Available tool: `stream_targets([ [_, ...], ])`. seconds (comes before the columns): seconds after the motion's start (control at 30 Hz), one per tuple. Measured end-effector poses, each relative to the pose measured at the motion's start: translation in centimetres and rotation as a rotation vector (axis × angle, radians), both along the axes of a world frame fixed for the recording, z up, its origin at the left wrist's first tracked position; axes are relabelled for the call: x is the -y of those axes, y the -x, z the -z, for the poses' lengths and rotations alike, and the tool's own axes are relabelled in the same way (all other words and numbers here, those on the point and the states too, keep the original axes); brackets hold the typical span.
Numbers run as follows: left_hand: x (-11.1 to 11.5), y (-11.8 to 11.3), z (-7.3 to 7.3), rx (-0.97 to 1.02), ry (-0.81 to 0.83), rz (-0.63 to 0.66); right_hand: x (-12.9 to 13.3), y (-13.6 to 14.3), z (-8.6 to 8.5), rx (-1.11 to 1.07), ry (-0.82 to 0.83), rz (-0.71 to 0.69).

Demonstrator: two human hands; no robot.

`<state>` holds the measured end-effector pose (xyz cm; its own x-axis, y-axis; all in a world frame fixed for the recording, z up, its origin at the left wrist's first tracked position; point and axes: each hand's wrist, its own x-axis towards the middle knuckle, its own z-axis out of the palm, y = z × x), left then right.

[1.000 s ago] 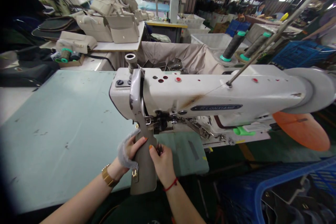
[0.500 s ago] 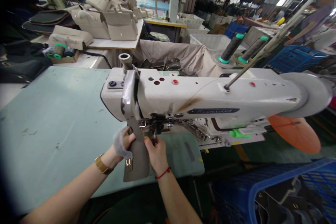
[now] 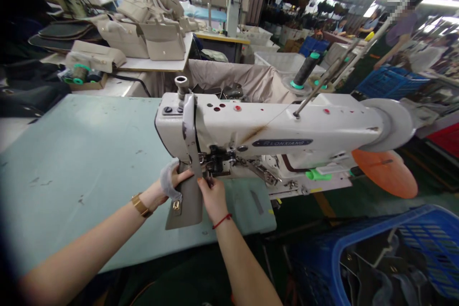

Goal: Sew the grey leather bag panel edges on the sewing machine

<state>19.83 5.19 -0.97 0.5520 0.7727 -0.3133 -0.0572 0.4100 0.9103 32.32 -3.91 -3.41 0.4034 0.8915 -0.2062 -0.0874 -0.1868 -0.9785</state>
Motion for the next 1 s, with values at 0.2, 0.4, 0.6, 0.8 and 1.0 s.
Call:
stream_targets([
  [0.2, 0.6, 1.1, 1.0, 0.054, 0.38, 0.166, 0.2, -1.5, -0.9, 0.178, 0.007, 0.021],
  [0.4, 0.5, -0.3, 0.2, 0.127, 0.42, 0.128, -0.1, -1.6, -1.6, 0.207, 0.009, 0.024],
  [0.6, -1.1, -0.6, -1.4, 0.034, 0.218, 0.188, -0.3, -1.2, -1.4, 0.119, 0.016, -0.004],
  [0.8, -3.7, -0.2, -2.6, -0.082, 0.167, 0.359, -0.5, -0.3, -0.7, 0.006, 0.007, -0.002],
  [1.0, -4.3, -0.3, -2.3, -0.075, 0.151, 0.429, -0.6, 0.4, -1.1, -0.046, -0.009, 0.03],
])
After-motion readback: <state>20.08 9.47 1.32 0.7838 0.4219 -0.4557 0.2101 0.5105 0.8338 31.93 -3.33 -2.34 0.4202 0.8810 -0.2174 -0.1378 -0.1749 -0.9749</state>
